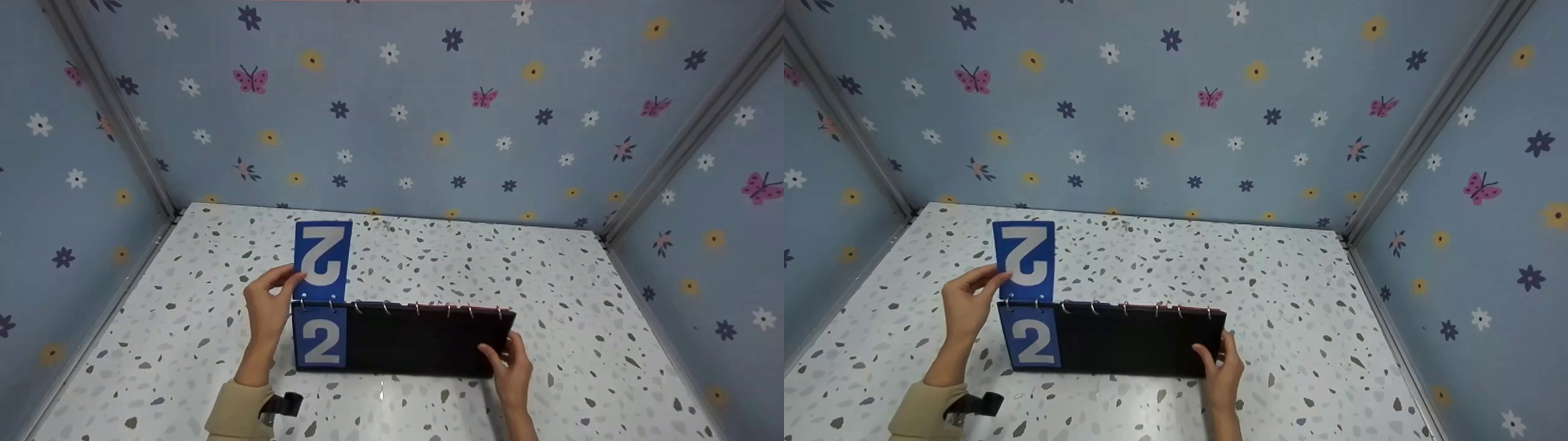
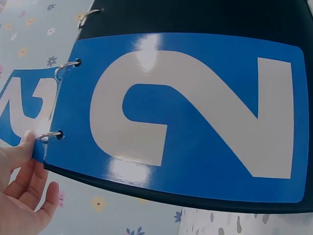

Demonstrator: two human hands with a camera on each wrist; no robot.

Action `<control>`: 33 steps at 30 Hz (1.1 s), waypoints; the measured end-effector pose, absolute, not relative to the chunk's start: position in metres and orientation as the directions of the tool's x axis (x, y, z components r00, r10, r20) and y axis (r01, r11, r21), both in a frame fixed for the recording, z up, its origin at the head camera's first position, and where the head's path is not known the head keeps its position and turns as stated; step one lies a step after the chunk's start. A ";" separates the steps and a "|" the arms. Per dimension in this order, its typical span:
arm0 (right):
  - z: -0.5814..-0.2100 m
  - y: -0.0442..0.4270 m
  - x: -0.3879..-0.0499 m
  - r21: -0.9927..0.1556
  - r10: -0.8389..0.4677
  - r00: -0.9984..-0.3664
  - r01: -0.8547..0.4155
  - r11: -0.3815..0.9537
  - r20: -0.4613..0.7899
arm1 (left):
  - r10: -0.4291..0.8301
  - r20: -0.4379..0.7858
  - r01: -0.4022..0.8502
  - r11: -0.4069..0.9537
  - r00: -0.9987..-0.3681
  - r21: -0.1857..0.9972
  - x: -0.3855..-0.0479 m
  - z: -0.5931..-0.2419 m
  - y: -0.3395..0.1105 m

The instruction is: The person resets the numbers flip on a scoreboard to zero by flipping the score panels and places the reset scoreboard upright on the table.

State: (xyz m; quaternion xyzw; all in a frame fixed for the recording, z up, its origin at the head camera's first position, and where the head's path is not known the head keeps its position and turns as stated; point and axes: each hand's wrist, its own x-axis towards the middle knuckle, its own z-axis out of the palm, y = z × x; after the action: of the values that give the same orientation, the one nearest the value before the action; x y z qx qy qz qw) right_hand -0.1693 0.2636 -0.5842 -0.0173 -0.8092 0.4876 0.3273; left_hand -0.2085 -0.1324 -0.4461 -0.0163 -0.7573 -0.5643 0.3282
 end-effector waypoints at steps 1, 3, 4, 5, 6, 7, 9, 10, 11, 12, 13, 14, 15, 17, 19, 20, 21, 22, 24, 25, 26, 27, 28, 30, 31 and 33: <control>-0.583 0.263 -0.168 -0.800 0.346 -0.787 -0.288 0.526 0.511 | -0.348 0.504 0.376 0.374 -0.790 0.848 -0.210 -0.447 -0.132; -0.580 0.262 -0.167 -0.809 0.347 -0.792 -0.289 0.512 0.503 | -0.356 0.480 0.339 0.391 -0.801 0.856 -0.212 -0.448 -0.132; -0.580 0.262 -0.167 -0.809 0.348 -0.792 -0.289 0.511 0.502 | -0.361 0.469 0.321 0.399 -0.806 0.859 -0.212 -0.448 -0.132; -0.582 0.262 -0.169 -0.798 0.357 -0.787 -0.263 0.542 0.502 | -0.366 0.457 0.304 0.405 -0.810 0.862 -0.213 -0.449 -0.132; -0.583 0.263 -0.169 -0.796 0.356 -0.786 -0.265 0.544 0.505 | -0.371 0.447 0.288 0.410 -0.814 0.866 -0.214 -0.449 -0.131; -0.584 0.263 -0.170 -0.799 0.360 -0.784 -0.267 0.539 0.505 | -0.375 0.436 0.274 0.413 -0.818 0.869 -0.214 -0.449 -0.131; -0.588 0.264 -0.171 -0.797 0.369 -0.779 -0.260 0.546 0.507 | -0.379 0.416 0.246 0.420 -0.827 0.873 -0.215 -0.450 -0.131; -0.589 0.264 -0.172 -0.800 0.372 -0.778 -0.263 0.539 0.506 | -0.380 0.405 0.233 0.422 -0.832 0.876 -0.215 -0.450 -0.131; -0.590 0.265 -0.172 -0.803 0.375 -0.777 -0.264 0.534 0.505 | -0.380 0.395 0.220 0.426 -0.836 0.878 -0.215 -0.450 -0.131; -0.590 0.265 -0.173 -0.806 0.377 -0.777 -0.265 0.530 0.503 | -0.381 0.384 0.204 0.433 -0.841 0.878 -0.215 -0.451 -0.130; -0.590 0.265 -0.173 -0.809 0.380 -0.777 -0.265 0.525 0.501 | -0.380 0.373 0.187 0.444 -0.846 0.876 -0.215 -0.451 -0.130; -0.590 0.265 -0.173 -0.808 0.381 -0.776 -0.265 0.526 0.502 | -0.381 0.363 0.170 0.453 -0.850 0.875 -0.216 -0.451 -0.130; -0.590 0.265 -0.173 -0.806 0.378 -0.775 -0.268 0.529 0.506 | -0.381 0.355 0.156 0.463 -0.854 0.873 -0.216 -0.451 -0.130; -0.589 0.264 -0.173 -0.802 0.375 -0.773 -0.273 0.531 0.511 | -0.379 0.339 0.126 0.485 -0.861 0.865 -0.216 -0.450 -0.130; -0.589 0.264 -0.173 -0.804 0.377 -0.773 -0.272 0.528 0.509 | -0.376 0.322 0.102 0.500 -0.869 0.860 -0.216 -0.450 -0.130; -0.589 0.264 -0.173 -0.805 0.378 -0.775 -0.267 0.529 0.506 | -0.375 0.313 0.092 0.503 -0.872 0.859 -0.216 -0.449 -0.130; -0.589 0.264 -0.173 -0.807 0.379 -0.777 -0.263 0.529 0.502 | -0.372 0.303 0.082 0.506 -0.877 0.858 -0.216 -0.449 -0.130; -0.589 0.264 -0.173 -0.808 0.381 -0.778 -0.257 0.531 0.499 | -0.370 0.292 0.071 0.508 -0.882 0.858 -0.215 -0.448 -0.131; -0.590 0.264 -0.173 -0.814 0.387 -0.784 -0.244 0.527 0.485 | -0.364 0.266 0.052 0.503 -0.893 0.863 -0.215 -0.447 -0.132; -0.590 0.264 -0.173 -0.815 0.387 -0.786 -0.240 0.528 0.483 | -0.359 0.254 0.044 0.502 -0.898 0.863 -0.215 -0.446 -0.132; -0.591 0.265 -0.174 -0.812 0.386 -0.785 -0.240 0.532 0.485 | -0.355 0.245 0.037 0.504 -0.902 0.863 -0.214 -0.446 -0.133; -0.593 0.265 -0.174 -0.809 0.386 -0.784 -0.238 0.537 0.486 | -0.351 0.237 0.029 0.507 -0.906 0.861 -0.214 -0.446 -0.133; -0.594 0.266 -0.174 -0.805 0.383 -0.783 -0.238 0.543 0.490 | -0.345 0.234 0.028 0.510 -0.909 0.860 -0.213 -0.447 -0.133; -0.597 0.267 -0.174 -0.798 0.377 -0.782 -0.239 0.554 0.496 | -0.335 0.238 0.033 0.517 -0.911 0.855 -0.211 -0.447 -0.134; -0.598 0.268 -0.175 -0.796 0.376 -0.782 -0.238 0.557 0.497 | -0.335 0.245 0.037 0.522 -0.910 0.852 -0.210 -0.448 -0.134; -0.599 0.268 -0.176 -0.793 0.376 -0.783 -0.232 0.563 0.496 | -0.337 0.264 0.051 0.526 -0.904 0.849 -0.208 -0.448 -0.135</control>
State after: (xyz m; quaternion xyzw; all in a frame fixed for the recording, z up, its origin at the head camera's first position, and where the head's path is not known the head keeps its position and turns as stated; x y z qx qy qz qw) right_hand -0.1756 0.2684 -0.5995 -0.0437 -0.8216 0.4654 0.3264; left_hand -0.2080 -0.1348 -0.4484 0.0840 -0.8498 -0.4793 0.2027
